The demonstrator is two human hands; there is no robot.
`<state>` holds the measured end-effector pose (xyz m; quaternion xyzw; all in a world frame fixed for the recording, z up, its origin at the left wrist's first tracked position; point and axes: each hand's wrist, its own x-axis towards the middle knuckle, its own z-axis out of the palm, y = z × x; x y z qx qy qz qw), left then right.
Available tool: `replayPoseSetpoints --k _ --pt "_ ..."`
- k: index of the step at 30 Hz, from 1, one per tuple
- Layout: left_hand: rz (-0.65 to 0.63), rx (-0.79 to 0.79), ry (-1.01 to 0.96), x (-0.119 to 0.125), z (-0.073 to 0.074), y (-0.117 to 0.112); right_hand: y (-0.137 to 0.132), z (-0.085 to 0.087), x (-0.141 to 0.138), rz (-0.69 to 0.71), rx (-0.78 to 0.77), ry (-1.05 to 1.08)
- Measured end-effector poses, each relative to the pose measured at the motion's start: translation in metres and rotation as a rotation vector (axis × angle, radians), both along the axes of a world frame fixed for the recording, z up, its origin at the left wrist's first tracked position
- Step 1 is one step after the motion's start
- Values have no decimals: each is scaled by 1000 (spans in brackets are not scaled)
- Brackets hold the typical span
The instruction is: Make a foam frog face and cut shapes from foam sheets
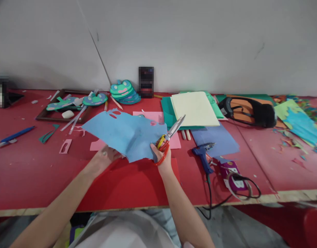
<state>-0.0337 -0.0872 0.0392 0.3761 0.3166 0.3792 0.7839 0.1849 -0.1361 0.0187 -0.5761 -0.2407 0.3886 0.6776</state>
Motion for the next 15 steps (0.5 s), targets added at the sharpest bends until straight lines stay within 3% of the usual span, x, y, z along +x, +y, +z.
replayPoseSetpoints --k 3,8,12,15 --pt "-29 -122 85 27 3 -10 -1 3 0 -7 6 0" --pt "94 -380 132 61 6 -21 -6 8 2 2 -28 -36" --pt "214 -265 229 67 4 -23 -8 6 4 20 -17 -58" --pt "409 -13 494 62 13 -23 -8 4 4 8 -9 -65"
